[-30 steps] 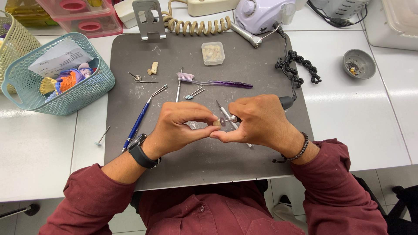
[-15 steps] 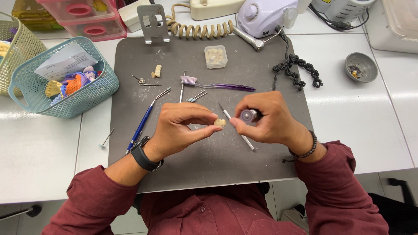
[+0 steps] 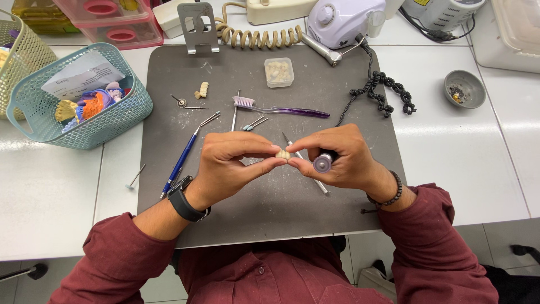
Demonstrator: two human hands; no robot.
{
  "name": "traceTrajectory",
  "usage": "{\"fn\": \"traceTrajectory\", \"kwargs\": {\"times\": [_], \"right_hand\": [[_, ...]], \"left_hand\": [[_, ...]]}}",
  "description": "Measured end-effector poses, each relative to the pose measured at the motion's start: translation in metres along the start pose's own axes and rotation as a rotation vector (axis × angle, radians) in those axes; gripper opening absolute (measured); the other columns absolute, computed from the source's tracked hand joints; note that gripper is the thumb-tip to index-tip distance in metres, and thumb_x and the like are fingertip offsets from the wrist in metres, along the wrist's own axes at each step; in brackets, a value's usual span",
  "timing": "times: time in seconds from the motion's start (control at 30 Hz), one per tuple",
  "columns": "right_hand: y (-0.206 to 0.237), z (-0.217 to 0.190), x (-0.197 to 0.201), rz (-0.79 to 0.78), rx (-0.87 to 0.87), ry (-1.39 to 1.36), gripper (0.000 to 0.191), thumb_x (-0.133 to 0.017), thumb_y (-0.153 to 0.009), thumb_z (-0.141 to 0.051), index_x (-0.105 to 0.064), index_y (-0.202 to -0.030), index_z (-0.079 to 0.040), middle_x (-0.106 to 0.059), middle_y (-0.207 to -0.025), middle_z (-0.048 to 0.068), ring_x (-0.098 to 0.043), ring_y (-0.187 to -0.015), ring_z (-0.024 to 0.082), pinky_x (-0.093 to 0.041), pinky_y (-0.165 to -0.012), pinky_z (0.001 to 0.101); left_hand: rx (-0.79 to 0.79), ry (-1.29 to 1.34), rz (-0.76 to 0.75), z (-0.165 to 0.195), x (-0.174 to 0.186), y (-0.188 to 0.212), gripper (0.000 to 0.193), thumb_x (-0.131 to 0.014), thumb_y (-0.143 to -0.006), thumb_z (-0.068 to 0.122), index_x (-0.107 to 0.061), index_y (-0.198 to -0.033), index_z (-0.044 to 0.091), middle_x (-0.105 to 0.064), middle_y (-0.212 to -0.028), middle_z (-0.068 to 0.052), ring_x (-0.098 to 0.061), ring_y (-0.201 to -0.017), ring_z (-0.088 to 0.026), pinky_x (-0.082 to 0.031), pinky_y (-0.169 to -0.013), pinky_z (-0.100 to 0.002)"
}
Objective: The person holds a small dental prosthesis in one hand and grinds and shapes its surface with a rotary handpiece, repositioning the piece repeatedly to work different areas. They briefly switch handpieces partway through and continue grinding the prosthesis over the work mat.
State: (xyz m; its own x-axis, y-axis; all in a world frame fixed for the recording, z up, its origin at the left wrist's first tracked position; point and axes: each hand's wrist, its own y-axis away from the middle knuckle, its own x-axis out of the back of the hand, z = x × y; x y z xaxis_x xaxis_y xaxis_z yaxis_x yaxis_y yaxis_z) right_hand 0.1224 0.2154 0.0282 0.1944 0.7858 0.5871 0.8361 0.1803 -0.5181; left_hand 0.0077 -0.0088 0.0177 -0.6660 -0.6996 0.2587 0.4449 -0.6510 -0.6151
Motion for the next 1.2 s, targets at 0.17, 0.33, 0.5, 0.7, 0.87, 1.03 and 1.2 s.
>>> {"fn": "traceTrajectory", "kwargs": {"times": [0.17,0.33,0.5,0.7,0.87,1.03,1.2], "right_hand": [[-0.001,-0.001,0.0,0.001,-0.013,0.012,0.022,-0.086,-0.085,-0.012,-0.078,-0.105,-0.008,-0.064,-0.062,-0.003,-0.053,-0.051,0.003,-0.036,-0.047,0.022],[0.0,0.0,0.002,0.04,-0.073,0.057,0.02,-0.084,-0.084,-0.014,-0.077,-0.102,-0.009,-0.066,-0.069,-0.001,-0.059,-0.059,0.005,-0.042,-0.051,0.0219],[-0.005,0.011,0.015,0.161,-0.246,0.088,0.007,-0.074,-0.091,-0.01,-0.071,-0.095,-0.006,-0.069,-0.083,0.003,-0.06,-0.068,0.009,-0.046,-0.06,0.0248],[-0.012,0.022,0.012,0.104,-0.467,-0.036,0.015,-0.063,-0.108,-0.019,-0.061,-0.106,-0.004,-0.066,-0.08,0.0,-0.063,-0.072,0.009,-0.052,-0.068,0.0276],[-0.009,0.02,0.002,0.086,-0.345,0.135,0.033,-0.062,-0.102,-0.011,-0.041,-0.126,-0.002,-0.06,-0.081,0.005,-0.057,-0.069,0.016,-0.046,-0.066,0.0345],[-0.003,0.017,-0.012,0.109,-0.049,0.164,0.039,-0.063,-0.1,-0.005,-0.033,-0.124,-0.002,-0.058,-0.102,0.014,-0.061,-0.078,0.019,-0.049,-0.072,0.033],[-0.003,0.028,-0.013,0.217,-0.255,0.152,0.039,-0.067,-0.1,-0.002,-0.039,-0.128,-0.001,-0.066,-0.088,0.008,-0.065,-0.074,0.017,-0.05,-0.067,0.0326]], "left_hand": [[-0.032,-0.014,-0.003,0.0,0.0,-0.001,0.017,-0.085,-0.086,0.002,-0.077,-0.101,0.003,-0.079,-0.099,-0.009,-0.079,-0.091,-0.018,-0.065,-0.077,-0.026],[-0.059,-0.144,-0.015,-0.009,-0.001,0.0,0.014,-0.083,-0.087,0.005,-0.076,-0.099,0.003,-0.078,-0.097,-0.01,-0.078,-0.087,-0.02,-0.063,-0.074,-0.029],[-0.005,-0.332,-0.337,-0.029,0.004,-0.001,0.008,-0.078,-0.087,0.004,-0.075,-0.093,0.001,-0.072,-0.091,-0.012,-0.071,-0.08,-0.031,-0.058,-0.07,-0.039],[0.0,-0.388,-0.283,-0.034,0.014,-0.005,0.01,-0.076,-0.084,0.007,-0.075,-0.093,0.001,-0.072,-0.087,-0.012,-0.071,-0.076,-0.03,-0.057,-0.067,-0.038],[0.206,-0.404,-0.091,-0.025,0.017,-0.008,0.016,-0.077,-0.096,0.018,-0.077,-0.092,0.002,-0.074,-0.079,-0.01,-0.069,-0.063,-0.022,-0.053,-0.061,-0.034],[0.134,-0.254,-0.037,-0.001,0.009,-0.017,0.01,-0.075,-0.097,0.014,-0.077,-0.094,0.005,-0.077,-0.082,-0.007,-0.073,-0.071,-0.016,-0.054,-0.065,-0.028],[0.086,0.404,-0.378,0.062,0.02,-0.004,0.039,-0.08,-0.098,0.039,-0.074,-0.116,0.005,-0.074,-0.097,-0.008,-0.074,-0.086,-0.015,-0.057,-0.08,-0.028]]}}
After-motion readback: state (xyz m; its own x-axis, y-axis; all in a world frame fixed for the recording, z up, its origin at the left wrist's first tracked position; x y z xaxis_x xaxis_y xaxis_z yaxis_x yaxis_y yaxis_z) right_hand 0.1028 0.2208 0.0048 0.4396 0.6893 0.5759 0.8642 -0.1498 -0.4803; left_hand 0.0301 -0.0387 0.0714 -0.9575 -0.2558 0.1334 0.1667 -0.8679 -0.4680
